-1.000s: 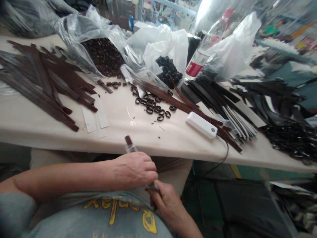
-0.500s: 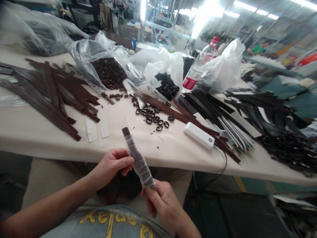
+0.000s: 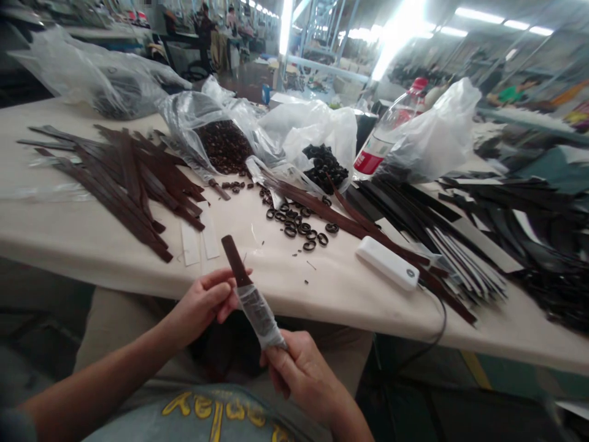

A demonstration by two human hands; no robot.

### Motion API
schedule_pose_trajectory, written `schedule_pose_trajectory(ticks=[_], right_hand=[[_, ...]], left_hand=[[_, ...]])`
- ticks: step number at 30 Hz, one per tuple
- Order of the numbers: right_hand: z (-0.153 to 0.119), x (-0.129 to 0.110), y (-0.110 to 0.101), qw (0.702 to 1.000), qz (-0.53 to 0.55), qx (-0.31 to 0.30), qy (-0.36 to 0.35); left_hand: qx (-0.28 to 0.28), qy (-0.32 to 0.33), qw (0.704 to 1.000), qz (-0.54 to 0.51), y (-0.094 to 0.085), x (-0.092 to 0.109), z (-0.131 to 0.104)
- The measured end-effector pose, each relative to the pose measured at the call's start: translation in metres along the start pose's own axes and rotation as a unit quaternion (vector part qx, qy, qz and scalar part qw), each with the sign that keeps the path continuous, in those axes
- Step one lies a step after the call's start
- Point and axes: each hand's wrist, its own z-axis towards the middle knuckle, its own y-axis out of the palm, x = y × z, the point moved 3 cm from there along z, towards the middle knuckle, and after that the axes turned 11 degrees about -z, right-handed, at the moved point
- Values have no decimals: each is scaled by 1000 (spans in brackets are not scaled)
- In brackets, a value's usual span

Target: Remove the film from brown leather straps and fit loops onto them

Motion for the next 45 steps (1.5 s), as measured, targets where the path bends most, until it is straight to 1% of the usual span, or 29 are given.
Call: schedule_pose_trajectory(ticks=[1,2,4,7,9,11,13,15,17,19,21,23,24,26,27,29,31,32,33,35,37,41,45], right_hand=[[1,0,0,1000,-6,-6,2],[2,0,0,1000,-8,-12,5],[6,1,1,1000,-4,-22,12],[10,3,2,999,5,-39,10],[11,5,1,998,16,-66,7],[9,8,-2,993,39,-106,15],[7,12,-6,986,64,-152,26],[4,17,-11,978,85,-186,45],[1,22,-15,971,103,-204,66],[0,25,-19,968,110,-210,80],[-2,24,-24,971,96,-201,82],[-3,19,-31,982,61,-163,73],[-4,15,-35,989,32,-129,60],[-4,4,-42,998,-39,-39,20],[-3,-3,-43,997,-77,6,1],[0,-14,-39,984,-158,81,-23],[7,-21,-25,964,-236,118,-26],[13,-23,-16,955,-268,124,-26],[18,-24,-7,949,-293,117,-27],[28,-22,10,947,-306,94,-27],[34,-17,21,948,-305,86,-25],[35,-9,28,942,-322,86,-25],[34,-1,33,938,-334,64,-69]], left_hand=[[18,10,1000,-2,-3,3,1],[23,7,1000,2,-4,2,1],[-1,-34,999,24,1,-8,-3],[-53,-112,992,37,13,-32,-15],[-56,-122,990,45,15,-39,-20],[-43,-98,993,58,10,-35,-20],[-19,-59,997,56,-2,-22,-17],[18,-23,999,30,-16,-7,-13],[57,-2,998,10,-29,6,-10],[82,3,997,11,-37,15,-11],[91,-5,996,26,-41,18,-14],[92,-25,995,28,-42,15,-18],[92,-37,995,22,-41,11,-20],[91,-63,994,4,-37,1,-23],[90,-75,993,0,-34,-6,-24],[75,-95,993,8,-26,-19,-25],[46,-99,993,34,-16,-30,-25],[32,-92,994,51,-12,-34,-26],[20,-80,994,70,-9,-37,-26],[4,-51,992,112,-5,-40,-27],[-9,-31,988,150,-6,-41,-28],[-41,-23,973,227,-13,-35,-29],[-83,-10,953,292,-10,-24,-30]])
